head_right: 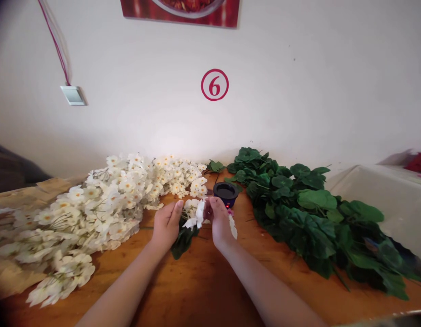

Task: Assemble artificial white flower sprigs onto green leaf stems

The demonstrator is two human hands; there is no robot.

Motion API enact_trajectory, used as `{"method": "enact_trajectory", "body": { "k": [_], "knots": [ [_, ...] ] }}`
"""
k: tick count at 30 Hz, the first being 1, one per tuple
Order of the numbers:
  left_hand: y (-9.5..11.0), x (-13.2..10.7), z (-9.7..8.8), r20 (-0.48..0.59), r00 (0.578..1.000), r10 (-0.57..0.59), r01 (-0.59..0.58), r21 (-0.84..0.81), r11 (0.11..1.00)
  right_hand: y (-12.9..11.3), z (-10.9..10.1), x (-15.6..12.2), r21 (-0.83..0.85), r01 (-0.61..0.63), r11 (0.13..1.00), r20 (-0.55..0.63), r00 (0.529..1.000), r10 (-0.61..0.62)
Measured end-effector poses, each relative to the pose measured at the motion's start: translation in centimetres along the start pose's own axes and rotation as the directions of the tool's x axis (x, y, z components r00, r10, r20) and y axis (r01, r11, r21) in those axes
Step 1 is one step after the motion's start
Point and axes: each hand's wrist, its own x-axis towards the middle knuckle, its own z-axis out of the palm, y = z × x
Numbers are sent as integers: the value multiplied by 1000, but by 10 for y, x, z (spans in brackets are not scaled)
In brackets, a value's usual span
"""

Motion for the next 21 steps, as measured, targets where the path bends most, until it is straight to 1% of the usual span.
{"method": "enact_trajectory", "body": {
  "k": [2, 4, 6, 7, 8, 9, 10, 11, 13, 15, 18, 21],
  "knots": [
    [4, 0, 2, -36, 995, -91, 85, -156, 984, 2, 1, 0, 61, -13, 998, 15, 1000, 12],
    [7, 0, 6, -25, 984, -178, 163, -303, 939, 4, 4, -3, 84, -58, 995, 60, 997, 53],
    [9, -1, 10, 62, 967, -247, 249, -437, 865, 8, 9, -8, 91, -100, 991, 109, 990, 89],
    [10, -2, 12, 112, 958, -264, 285, -478, 831, 9, 11, -11, 92, -114, 989, 130, 986, 102],
    [10, -3, 13, 152, 951, -268, 308, -492, 814, 10, 13, -14, 91, -123, 988, 145, 983, 109],
    [9, -3, 14, 171, 949, -266, 316, -478, 819, 11, 16, -17, 87, -124, 988, 152, 982, 110],
    [9, -4, 15, 162, 951, -263, 309, -439, 844, 11, 18, -20, 81, -122, 989, 154, 982, 108],
    [8, -4, 15, 129, 957, -258, 288, -377, 880, 10, 19, -23, 77, -116, 990, 151, 983, 103],
    [7, -4, 13, 37, 973, -228, 231, -211, 950, 8, 21, -27, 82, -98, 992, 148, 985, 85],
    [5, -4, 11, -34, 985, -169, 168, -21, 986, 5, 22, -30, 94, -79, 992, 158, 985, 64],
    [4, -4, 9, -47, 997, -62, 71, 218, 973, 3, 21, -34, 78, -68, 995, 181, 982, 53],
    [2, -5, 9, -33, 999, 35, -22, 343, 939, 3, 21, -35, 68, -96, 993, 156, 984, 84]
  ]
}}
